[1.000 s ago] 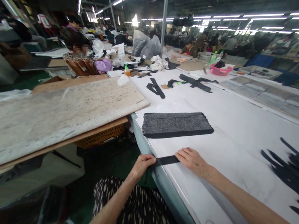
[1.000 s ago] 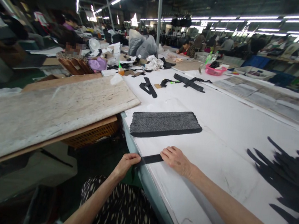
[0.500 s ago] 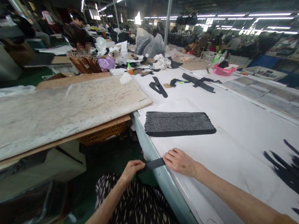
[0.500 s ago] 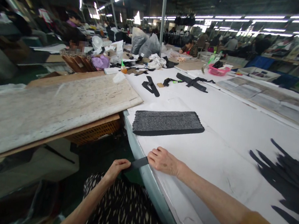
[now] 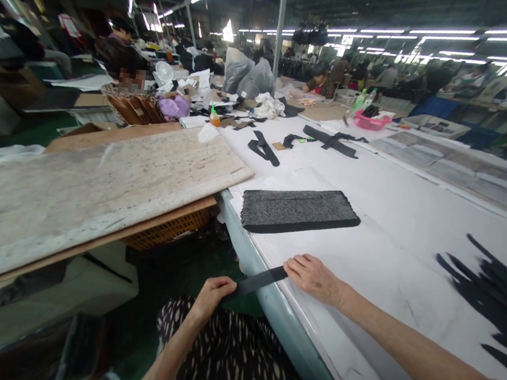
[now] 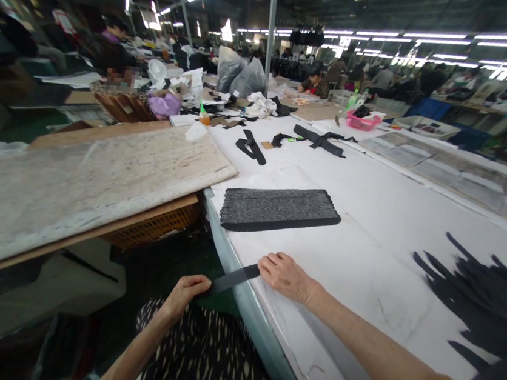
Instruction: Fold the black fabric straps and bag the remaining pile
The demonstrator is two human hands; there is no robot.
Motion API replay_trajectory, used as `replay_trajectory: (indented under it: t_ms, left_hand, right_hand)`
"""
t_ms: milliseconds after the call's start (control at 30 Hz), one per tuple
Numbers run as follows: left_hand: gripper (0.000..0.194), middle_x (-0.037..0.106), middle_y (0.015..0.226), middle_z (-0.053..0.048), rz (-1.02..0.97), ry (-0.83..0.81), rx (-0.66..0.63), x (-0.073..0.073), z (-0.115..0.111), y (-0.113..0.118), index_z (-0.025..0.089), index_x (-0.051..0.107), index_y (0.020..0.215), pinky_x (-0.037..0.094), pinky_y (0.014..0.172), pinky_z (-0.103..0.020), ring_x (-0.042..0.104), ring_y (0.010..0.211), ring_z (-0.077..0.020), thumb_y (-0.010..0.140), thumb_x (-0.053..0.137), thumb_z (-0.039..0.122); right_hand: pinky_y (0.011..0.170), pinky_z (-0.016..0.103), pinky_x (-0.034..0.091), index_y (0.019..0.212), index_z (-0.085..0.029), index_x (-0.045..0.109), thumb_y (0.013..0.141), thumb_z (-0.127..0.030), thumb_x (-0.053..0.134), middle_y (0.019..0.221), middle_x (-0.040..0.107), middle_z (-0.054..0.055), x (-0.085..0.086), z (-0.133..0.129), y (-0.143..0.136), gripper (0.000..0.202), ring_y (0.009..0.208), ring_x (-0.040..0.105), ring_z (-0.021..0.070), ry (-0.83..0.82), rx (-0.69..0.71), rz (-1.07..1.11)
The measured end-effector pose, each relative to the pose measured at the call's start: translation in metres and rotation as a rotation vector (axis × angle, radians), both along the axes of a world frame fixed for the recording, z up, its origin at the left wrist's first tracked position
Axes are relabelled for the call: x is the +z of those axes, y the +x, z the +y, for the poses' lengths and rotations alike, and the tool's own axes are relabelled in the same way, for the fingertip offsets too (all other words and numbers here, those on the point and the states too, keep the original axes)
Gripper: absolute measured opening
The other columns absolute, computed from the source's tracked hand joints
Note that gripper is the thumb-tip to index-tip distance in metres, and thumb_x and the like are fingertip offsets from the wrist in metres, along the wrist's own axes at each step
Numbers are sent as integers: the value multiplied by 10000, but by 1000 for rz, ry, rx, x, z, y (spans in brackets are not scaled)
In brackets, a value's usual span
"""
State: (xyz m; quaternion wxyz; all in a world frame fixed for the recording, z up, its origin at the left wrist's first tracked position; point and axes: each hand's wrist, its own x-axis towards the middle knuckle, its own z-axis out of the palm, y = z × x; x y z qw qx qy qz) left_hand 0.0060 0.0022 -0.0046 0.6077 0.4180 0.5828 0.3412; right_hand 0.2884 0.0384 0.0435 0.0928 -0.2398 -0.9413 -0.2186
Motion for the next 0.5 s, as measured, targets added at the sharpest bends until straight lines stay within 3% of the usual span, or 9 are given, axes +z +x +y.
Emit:
replay_trajectory:
  t_ms: [233, 367, 500]
  left_hand:
    - [267, 499, 503, 31, 47, 21, 37, 9, -10, -8, 152, 616, 521, 287, 556, -234, 401, 541, -108, 588, 681, 402]
    - [290, 475, 495, 45, 59, 21, 137, 17, -15, -14, 156, 587, 516, 293, 548, -227, 392, 536, -106, 567, 697, 419]
    - [316, 450, 507, 50, 50, 45, 135, 28, -19, -15, 153, 573, 529, 282, 530, -219, 366, 535, -98, 596, 692, 438]
  right_hand:
    - [662, 304, 423, 926, -113, 592, 863, -4, 403, 908, 595, 73, -7, -2, 5, 227, 796, 507, 171, -26, -66, 28]
    - [660, 293, 456, 869, -127, 605, 853, -10, 409, 879, 600, 64, -8, -2, 5, 229, 758, 514, 166, -101, -114, 83]
    - [709, 276, 491, 933, -160, 603, 873, -46, 359, 907, 602, 55, -5, -2, 7, 276, 818, 548, 164, -301, -193, 353]
